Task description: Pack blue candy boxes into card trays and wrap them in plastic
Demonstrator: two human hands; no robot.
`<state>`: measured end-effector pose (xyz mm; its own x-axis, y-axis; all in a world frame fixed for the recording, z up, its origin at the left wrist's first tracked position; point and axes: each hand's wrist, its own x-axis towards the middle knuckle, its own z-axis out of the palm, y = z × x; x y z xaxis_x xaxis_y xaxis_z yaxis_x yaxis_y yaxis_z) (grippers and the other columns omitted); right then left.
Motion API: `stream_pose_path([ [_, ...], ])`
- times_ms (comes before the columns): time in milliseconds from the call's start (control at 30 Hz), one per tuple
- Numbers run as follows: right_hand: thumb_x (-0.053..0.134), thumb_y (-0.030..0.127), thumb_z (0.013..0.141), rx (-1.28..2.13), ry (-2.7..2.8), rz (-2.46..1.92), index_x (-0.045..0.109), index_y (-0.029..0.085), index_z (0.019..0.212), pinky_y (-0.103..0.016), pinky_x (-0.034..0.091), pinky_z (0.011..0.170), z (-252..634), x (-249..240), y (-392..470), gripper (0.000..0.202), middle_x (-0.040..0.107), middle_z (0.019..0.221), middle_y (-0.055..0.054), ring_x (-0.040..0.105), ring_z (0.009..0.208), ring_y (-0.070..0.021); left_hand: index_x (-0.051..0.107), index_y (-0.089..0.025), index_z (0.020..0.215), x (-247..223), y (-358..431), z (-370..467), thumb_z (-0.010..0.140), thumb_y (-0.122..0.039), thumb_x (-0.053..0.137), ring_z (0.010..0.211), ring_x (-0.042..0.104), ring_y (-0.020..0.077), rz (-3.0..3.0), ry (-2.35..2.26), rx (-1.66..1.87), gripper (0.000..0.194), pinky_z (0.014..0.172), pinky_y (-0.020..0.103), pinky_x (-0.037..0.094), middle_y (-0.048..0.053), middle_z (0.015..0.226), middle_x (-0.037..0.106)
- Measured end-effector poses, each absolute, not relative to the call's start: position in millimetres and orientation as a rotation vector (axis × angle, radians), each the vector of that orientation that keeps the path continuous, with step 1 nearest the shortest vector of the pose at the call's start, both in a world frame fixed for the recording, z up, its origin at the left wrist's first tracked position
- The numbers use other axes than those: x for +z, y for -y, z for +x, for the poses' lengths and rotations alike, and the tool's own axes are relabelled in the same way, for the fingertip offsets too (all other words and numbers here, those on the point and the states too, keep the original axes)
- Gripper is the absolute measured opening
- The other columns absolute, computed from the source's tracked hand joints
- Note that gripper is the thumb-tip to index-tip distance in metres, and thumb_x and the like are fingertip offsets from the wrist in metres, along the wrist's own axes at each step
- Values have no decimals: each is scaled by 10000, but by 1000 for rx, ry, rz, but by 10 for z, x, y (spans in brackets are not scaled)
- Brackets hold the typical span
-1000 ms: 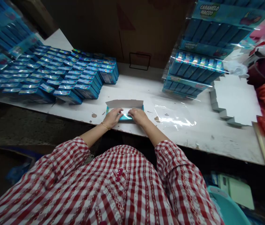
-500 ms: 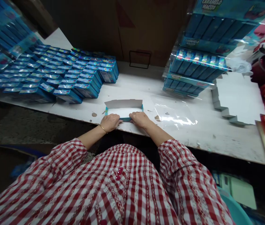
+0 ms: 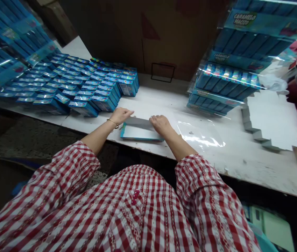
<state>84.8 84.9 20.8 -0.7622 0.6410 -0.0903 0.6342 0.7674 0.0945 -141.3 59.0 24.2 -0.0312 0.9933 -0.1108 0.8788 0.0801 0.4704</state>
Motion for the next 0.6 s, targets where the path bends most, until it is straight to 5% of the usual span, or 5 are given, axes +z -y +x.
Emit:
stream_pose_path([
  [133, 341, 193, 913, -82, -2990, 897, 625, 154, 1064, -308, 382, 803, 1011, 69, -782, 324, 606, 1092, -115, 534, 965, -204, 707, -181, 927, 98, -659, -1489, 694, -342, 632, 956, 606, 166, 1870, -1615, 197, 293, 812, 184, 400, 20, 968, 704],
  [333, 572, 385, 802, -533, -2708, 1180, 565, 203, 1156, -279, 411, 769, 952, 105, -1037, 397, 614, 1130, -70, 569, 977, -204, 647, -177, 1020, 54, -641, -1416, 719, -347, 622, 1022, 580, 217, 2177, -1496, -163, 347, 865, 249, 405, 87, 1093, 636],
  [600, 360, 159, 878, -25, -2735, 887, 555, 187, 1070, -289, 397, 661, 785, 28, -917, 274, 620, 1050, -99, 563, 933, -216, 521, -155, 1124, -4, -428, -1190, 878, -130, 303, 996, 568, 274, 2482, -1667, -437, 329, 754, 372, 454, 152, 1066, 587],
])
